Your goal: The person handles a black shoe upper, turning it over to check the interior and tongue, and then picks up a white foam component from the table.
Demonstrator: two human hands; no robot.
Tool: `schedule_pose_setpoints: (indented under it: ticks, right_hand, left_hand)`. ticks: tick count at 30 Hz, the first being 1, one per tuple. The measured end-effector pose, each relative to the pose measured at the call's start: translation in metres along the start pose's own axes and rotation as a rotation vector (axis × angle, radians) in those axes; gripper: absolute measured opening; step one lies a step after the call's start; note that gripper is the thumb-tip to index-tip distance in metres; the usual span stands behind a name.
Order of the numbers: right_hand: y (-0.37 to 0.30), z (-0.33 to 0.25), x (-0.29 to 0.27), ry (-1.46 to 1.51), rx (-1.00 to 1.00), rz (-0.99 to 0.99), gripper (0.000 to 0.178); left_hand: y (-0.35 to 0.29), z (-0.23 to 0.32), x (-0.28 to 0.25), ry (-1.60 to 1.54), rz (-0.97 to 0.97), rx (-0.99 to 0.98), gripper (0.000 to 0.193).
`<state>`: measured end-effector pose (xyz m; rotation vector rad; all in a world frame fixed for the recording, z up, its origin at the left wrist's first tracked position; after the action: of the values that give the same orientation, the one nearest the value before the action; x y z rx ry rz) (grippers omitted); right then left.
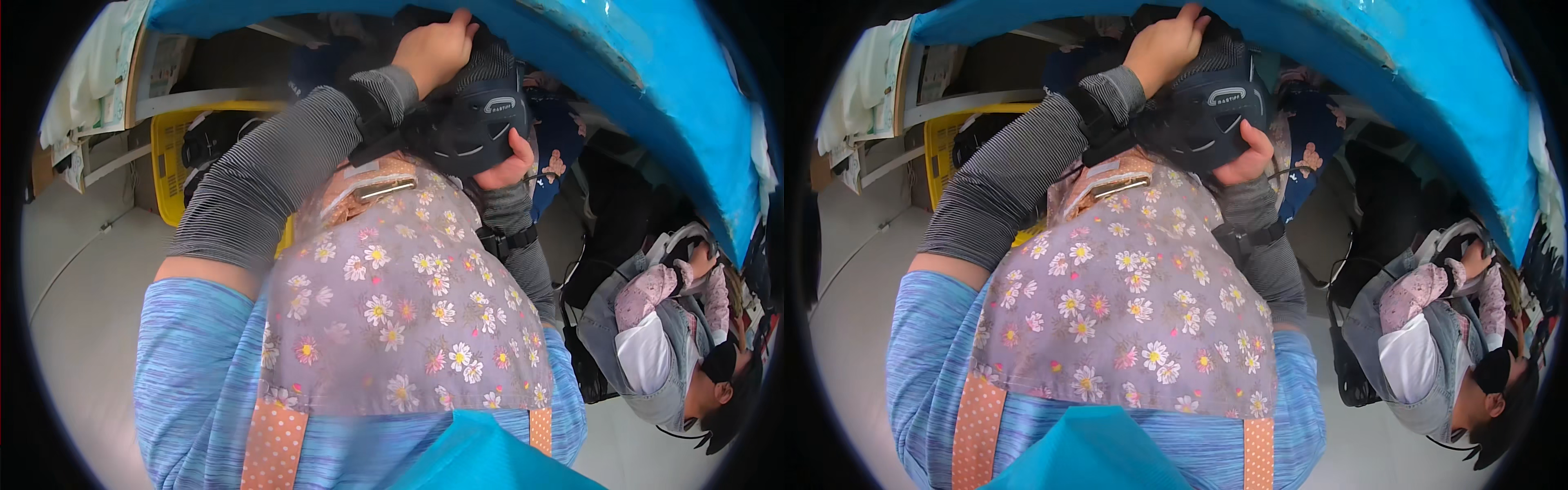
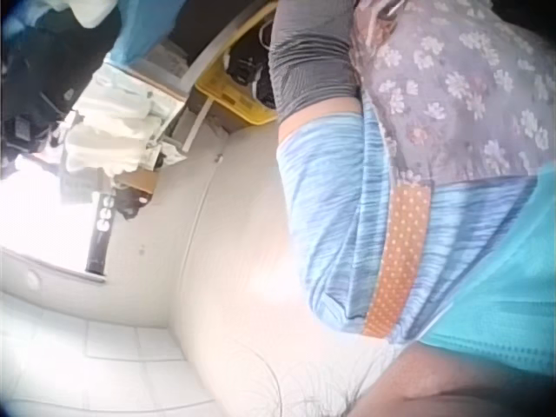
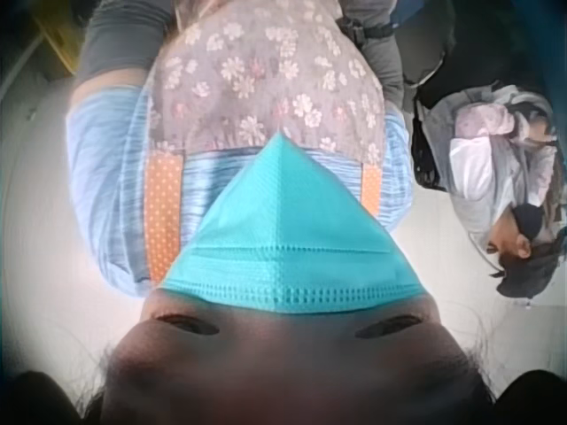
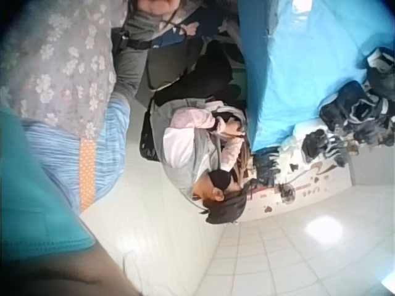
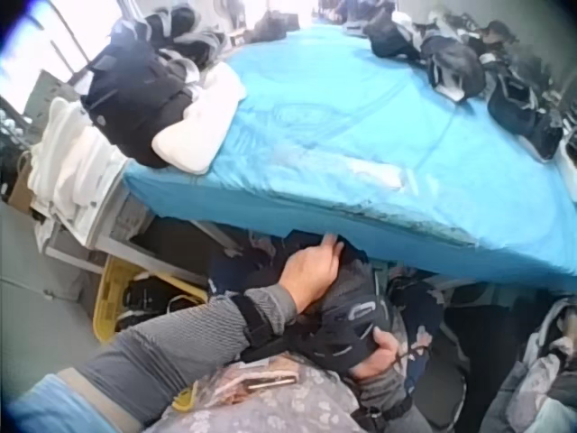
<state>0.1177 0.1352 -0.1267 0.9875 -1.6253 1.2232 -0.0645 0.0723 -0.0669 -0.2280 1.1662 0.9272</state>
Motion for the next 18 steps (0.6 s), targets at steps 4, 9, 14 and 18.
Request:
schedule_pose_setpoints:
  ticks: [4,9,14,18]
  right_hand:
    - [0.001,0.0,-0.008,0.043,0.037,0.048,0.064]
    - [0.0,-0.001,0.003,0.139,0.089,-0.058,0.066]
    - [0.005,-0.003,0.0,0.029,0.079,0.015,0.067]
    - [0.007,-0.002,-0.02,0.113,0.08,0.014,0.068]
  left_hand:
    - [-0.007,-0.002,-0.013,-0.037,0.072,-0.087,0.02]
    - [0.004,0.013,-0.051,0.027,0.109,-0.062,0.022]
    - [0.0,0.004,-0.03,0.036,0.105,-0.067,0.023]
    - [0.001,0.002,-0.018,0.019,0.072,-0.068,0.027]
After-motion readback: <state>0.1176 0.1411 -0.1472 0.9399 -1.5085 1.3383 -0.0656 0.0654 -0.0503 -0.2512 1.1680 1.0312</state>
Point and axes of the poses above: each hand's wrist, its own y-axis towards the middle knuckle, its own x-axis out of the palm, z = x × y, the point moved 4 cm from there along y, towards the middle knuckle, and after that the axes turned 6 degrees about y, right-handed, at the moved point
